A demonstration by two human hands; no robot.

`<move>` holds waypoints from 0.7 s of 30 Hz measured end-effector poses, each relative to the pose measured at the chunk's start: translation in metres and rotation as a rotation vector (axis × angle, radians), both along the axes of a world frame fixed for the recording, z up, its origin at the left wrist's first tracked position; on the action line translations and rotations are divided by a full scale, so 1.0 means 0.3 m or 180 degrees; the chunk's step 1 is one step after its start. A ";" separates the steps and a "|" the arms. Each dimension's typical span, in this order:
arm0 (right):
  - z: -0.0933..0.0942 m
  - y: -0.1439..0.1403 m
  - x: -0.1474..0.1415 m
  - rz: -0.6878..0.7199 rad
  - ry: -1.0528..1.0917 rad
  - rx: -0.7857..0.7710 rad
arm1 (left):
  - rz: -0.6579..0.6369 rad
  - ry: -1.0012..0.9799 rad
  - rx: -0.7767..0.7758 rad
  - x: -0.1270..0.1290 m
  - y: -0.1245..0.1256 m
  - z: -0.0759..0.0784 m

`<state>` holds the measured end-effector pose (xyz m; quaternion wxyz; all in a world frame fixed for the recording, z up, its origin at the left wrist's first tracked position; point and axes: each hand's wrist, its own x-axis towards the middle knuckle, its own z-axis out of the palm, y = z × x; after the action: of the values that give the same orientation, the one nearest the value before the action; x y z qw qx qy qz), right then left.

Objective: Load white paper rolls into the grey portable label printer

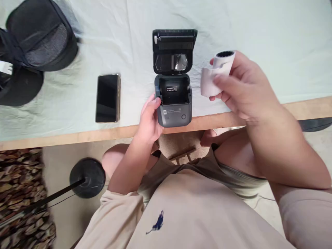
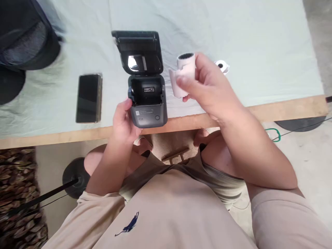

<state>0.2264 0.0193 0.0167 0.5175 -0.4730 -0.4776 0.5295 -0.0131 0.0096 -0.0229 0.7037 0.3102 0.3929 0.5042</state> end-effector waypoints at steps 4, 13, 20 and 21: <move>-0.051 -0.027 0.026 -0.0081 -0.0710 0.0468 | -0.0008 -0.0007 0.0047 0.003 0.009 -0.008; -0.130 -0.047 0.061 -0.0020 -0.2937 0.0879 | -0.0099 -0.0057 0.0271 0.009 0.011 -0.001; -0.126 -0.023 0.185 -0.1506 -0.3826 0.1395 | -0.0141 -0.0051 0.0289 0.011 0.010 0.001; -0.144 -0.009 0.197 -0.1500 -0.3872 0.1066 | -0.0149 -0.0053 0.0281 0.011 0.010 0.002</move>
<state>0.2854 0.0167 -0.0264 0.3245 -0.6919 -0.6437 -0.0395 -0.0098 0.0127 -0.0224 0.7042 0.3459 0.3570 0.5069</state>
